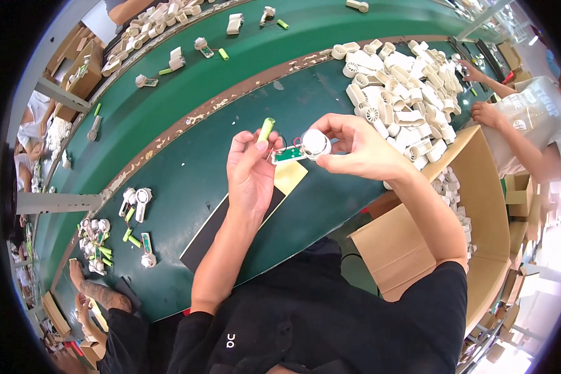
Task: The person assembles portable handheld fans by hand, combining fan housings, fan blades, circuit boards, and batteries into a finished product.
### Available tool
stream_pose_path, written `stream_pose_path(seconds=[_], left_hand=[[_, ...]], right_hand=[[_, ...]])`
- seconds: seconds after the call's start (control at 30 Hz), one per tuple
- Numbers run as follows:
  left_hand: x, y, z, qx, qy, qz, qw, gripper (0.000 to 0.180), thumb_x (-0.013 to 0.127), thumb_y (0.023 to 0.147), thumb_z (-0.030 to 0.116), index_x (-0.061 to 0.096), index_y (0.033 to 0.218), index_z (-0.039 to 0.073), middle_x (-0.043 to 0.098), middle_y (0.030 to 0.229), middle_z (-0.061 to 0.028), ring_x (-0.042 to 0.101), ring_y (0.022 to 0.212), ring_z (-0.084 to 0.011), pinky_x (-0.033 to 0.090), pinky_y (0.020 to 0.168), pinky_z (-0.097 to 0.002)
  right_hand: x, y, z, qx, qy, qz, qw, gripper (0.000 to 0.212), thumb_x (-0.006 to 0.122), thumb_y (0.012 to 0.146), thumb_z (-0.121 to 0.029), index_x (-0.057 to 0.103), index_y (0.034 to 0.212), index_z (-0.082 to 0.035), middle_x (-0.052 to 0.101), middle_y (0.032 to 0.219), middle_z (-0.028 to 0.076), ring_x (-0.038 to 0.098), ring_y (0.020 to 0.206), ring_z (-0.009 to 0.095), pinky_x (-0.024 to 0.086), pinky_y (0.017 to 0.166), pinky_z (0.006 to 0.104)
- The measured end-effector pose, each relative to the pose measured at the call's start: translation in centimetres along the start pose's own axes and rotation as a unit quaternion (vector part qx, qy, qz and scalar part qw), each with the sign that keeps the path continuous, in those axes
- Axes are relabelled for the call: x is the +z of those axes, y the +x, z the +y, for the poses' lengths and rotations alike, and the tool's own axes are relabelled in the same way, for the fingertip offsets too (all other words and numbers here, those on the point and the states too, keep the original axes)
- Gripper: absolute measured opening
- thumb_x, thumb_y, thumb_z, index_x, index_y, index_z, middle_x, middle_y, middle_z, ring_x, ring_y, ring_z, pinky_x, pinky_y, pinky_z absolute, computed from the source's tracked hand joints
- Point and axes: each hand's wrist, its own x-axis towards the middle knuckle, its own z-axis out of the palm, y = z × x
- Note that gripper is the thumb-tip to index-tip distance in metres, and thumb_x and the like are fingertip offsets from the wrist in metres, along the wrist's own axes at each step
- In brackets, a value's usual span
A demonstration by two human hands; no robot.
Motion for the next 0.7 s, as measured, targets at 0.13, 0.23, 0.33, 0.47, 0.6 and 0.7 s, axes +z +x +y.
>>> stream_pose_path(seconds=[0.13, 0.23, 0.33, 0.47, 0.6, 0.7], left_hand=[[0.2, -2.1, 0.5, 0.050, 0.004, -0.007, 0.999, 0.032, 0.059, 0.088, -0.003, 0.051, 0.119, 0.005, 0.055, 0.114, -0.0080, 0.059, 0.105, -0.0214, 0.049, 0.106, -0.0454], [-0.1, -3.2, 1.3, 0.049, -0.031, -0.064, 0.996, 0.033, 0.059, 0.087, 0.013, 0.055, 0.119, 0.004, 0.055, 0.112, -0.0064, 0.057, 0.103, -0.0206, 0.044, 0.109, -0.0460], [-0.3, -3.9, 1.8, 0.046, 0.031, -0.042, 0.998, 0.040, 0.063, 0.091, 0.020, 0.062, 0.126, -0.001, 0.056, 0.114, -0.0091, 0.058, 0.106, -0.0220, 0.043, 0.110, -0.0437], [1.3, -4.8, 2.6, 0.178, 0.461, -0.131, 0.860, 0.044, 0.077, 0.084, 0.009, 0.065, 0.126, -0.002, 0.061, 0.112, -0.0125, 0.060, 0.114, -0.0256, 0.048, 0.102, -0.0385], [3.1, -5.1, 3.0, 0.262, 0.589, -0.128, 0.754, 0.045, 0.085, 0.077, 0.013, 0.069, 0.118, 0.000, 0.063, 0.113, -0.0158, 0.065, 0.101, -0.0286, 0.052, 0.089, -0.0362], [3.1, -5.4, 2.7, 0.302, 0.616, -0.127, 0.716, 0.034, 0.085, 0.077, 0.011, 0.072, 0.107, 0.001, 0.065, 0.107, -0.0141, 0.065, 0.093, -0.0284, 0.052, 0.079, -0.0368]], right_hand=[[0.8, -1.1, -1.4, -0.006, 0.024, 0.007, 1.000, 0.040, 0.075, 0.083, -0.004, 0.062, 0.121, -0.001, 0.066, 0.111, 0.002, 0.063, 0.102, 0.010, 0.052, 0.088, 0.0280], [1.4, -1.6, -2.4, -0.041, 0.014, 0.022, 0.999, 0.038, 0.074, 0.087, -0.006, 0.063, 0.122, 0.000, 0.068, 0.111, 0.003, 0.064, 0.101, 0.010, 0.051, 0.085, 0.0266], [1.9, -1.6, -3.3, -0.059, 0.015, 0.050, 0.997, 0.032, 0.073, 0.091, -0.008, 0.066, 0.120, 0.001, 0.070, 0.106, 0.004, 0.065, 0.094, 0.010, 0.052, 0.082, 0.0252], [3.0, -1.3, -4.4, -0.061, -0.055, 0.125, 0.989, 0.025, 0.078, 0.093, -0.021, 0.074, 0.101, 0.003, 0.071, 0.084, 0.001, 0.063, 0.074, 0.005, 0.051, 0.069, 0.0223], [3.9, -0.4, -4.3, -0.080, -0.157, 0.161, 0.971, 0.027, 0.078, 0.094, -0.023, 0.075, 0.096, 0.004, 0.068, 0.069, 0.000, 0.057, 0.061, 0.002, 0.046, 0.055, 0.0213], [5.4, -0.4, -5.0, -0.102, -0.177, 0.149, 0.967, 0.028, 0.077, 0.094, -0.023, 0.075, 0.097, 0.005, 0.066, 0.064, -0.001, 0.055, 0.057, 0.001, 0.043, 0.051, 0.0213]])
